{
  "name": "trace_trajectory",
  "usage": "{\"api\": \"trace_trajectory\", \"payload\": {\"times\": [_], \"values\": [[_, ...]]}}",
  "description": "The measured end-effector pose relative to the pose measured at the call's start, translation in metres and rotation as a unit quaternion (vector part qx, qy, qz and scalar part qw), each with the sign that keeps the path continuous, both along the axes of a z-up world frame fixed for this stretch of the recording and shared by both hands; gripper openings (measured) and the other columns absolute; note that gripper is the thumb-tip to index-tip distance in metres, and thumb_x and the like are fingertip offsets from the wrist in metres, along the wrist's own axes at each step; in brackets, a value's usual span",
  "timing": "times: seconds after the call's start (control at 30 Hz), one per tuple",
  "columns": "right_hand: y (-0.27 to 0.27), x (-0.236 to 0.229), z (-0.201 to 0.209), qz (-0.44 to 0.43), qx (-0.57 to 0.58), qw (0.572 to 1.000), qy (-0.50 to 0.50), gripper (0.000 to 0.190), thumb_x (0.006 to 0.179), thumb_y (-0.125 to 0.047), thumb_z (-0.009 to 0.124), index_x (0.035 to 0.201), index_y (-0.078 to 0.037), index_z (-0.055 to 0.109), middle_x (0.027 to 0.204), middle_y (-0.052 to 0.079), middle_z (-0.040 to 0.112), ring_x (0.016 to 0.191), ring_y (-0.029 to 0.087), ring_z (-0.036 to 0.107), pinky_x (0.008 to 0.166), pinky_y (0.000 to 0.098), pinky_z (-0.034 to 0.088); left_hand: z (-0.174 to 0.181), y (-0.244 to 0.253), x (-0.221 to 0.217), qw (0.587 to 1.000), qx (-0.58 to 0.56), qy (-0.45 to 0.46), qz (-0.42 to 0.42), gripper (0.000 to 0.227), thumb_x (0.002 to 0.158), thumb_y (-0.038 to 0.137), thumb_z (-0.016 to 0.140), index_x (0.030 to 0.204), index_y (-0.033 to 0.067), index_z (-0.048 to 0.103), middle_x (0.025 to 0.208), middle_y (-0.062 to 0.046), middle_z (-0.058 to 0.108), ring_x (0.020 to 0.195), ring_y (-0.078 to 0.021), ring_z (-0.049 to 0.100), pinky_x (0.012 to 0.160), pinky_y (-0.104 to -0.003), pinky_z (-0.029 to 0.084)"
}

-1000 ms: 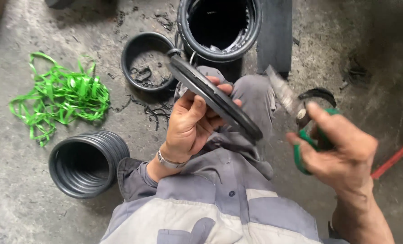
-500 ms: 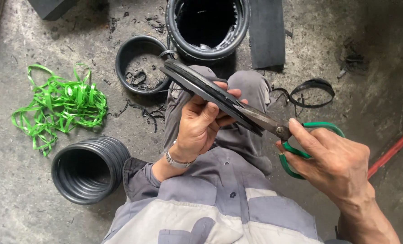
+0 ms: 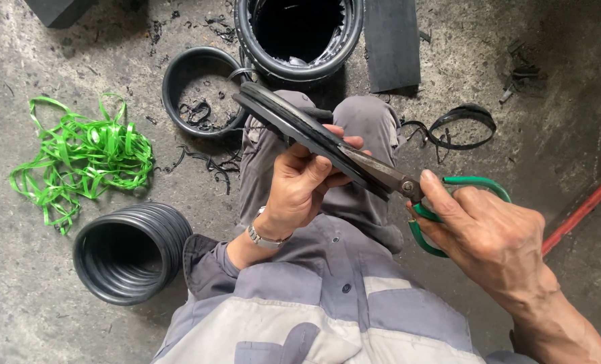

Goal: The person sits on the workshop floor and uses green-handled scissors to trim excess rubber from a black rubber ring, rotating the ring and cutting along its edge while discarding trimmed scraps onto the floor.

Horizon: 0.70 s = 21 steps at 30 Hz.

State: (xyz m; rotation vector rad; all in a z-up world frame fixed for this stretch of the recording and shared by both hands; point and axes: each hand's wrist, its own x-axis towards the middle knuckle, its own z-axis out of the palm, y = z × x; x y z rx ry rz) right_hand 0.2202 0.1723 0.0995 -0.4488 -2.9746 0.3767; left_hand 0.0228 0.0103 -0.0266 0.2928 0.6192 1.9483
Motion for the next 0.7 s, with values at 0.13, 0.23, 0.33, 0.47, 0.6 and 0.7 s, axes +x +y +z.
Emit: {"api": "trace_trajectory", "payload": {"times": [0.13,0.23,0.33,0.47,0.6,0.7], "values": [[0.0008,-0.0022,-0.0011,0.009,0.017,1.0,-0.005,0.066,0.071,-0.021,0.089,0.134,-0.009,0.07,0.07,0.004,0.054,0.059,0.018,0.057,0.051,0.035,0.044,-0.0009,-0.0008,-0.0003,1.0,-0.013,0.006,-0.007,0.042,0.11,0.015,0.063,0.148,0.0008,0.051,0.143,-0.021,0.063,0.13,-0.0298,0.066,0.108,-0.046,0.06],[0.0016,-0.004,-0.0013,0.016,0.017,1.0,-0.011,0.067,0.072,-0.022,0.089,0.135,-0.008,0.069,0.07,0.003,0.053,0.059,0.018,0.056,0.051,0.0347,0.043,-0.0026,-0.0017,0.0004,1.0,-0.018,0.005,-0.008,0.041,0.111,0.015,0.062,0.147,-0.0006,0.051,0.142,-0.022,0.063,0.13,-0.0295,0.066,0.108,-0.045,0.06],[0.0016,-0.006,-0.0022,0.016,0.027,0.999,-0.02,0.066,0.072,-0.022,0.089,0.134,-0.009,0.07,0.069,0.003,0.052,0.057,0.019,0.055,0.05,0.0354,0.042,-0.0002,0.0,0.0009,1.0,-0.018,0.001,-0.01,0.039,0.111,0.015,0.061,0.146,-0.0001,0.051,0.143,-0.022,0.063,0.129,-0.0276,0.066,0.109,-0.043,0.061],[0.0019,-0.0063,-0.0046,0.022,0.027,0.999,-0.019,0.065,0.074,-0.022,0.089,0.134,-0.009,0.069,0.069,0.003,0.051,0.057,0.019,0.054,0.05,0.0358,0.041,-0.0012,0.0007,0.003,0.999,-0.032,0.002,-0.012,0.038,0.111,0.013,0.06,0.146,-0.0005,0.051,0.142,-0.022,0.063,0.128,-0.0269,0.066,0.108,-0.042,0.061],[0.0016,-0.0076,-0.0054,0.019,0.023,0.999,-0.036,0.068,0.072,-0.024,0.089,0.136,-0.009,0.069,0.069,0.004,0.051,0.056,0.019,0.054,0.049,0.0364,0.04,-0.0045,0.0013,0.0059,0.999,-0.04,0.018,-0.01,0.038,0.112,0.012,0.06,0.146,-0.0014,0.052,0.14,-0.022,0.064,0.127,-0.0275,0.067,0.107,-0.042,0.06],[0.0011,-0.0091,-0.0049,0.017,0.025,0.999,-0.041,0.068,0.073,-0.025,0.089,0.136,-0.009,0.069,0.069,0.004,0.051,0.056,0.019,0.054,0.048,0.0363,0.04,-0.0069,0.0026,0.0089,0.999,-0.038,0.015,-0.015,0.037,0.111,0.012,0.06,0.145,-0.0009,0.052,0.139,-0.021,0.065,0.128,-0.0277,0.067,0.108,-0.042,0.06]]}}
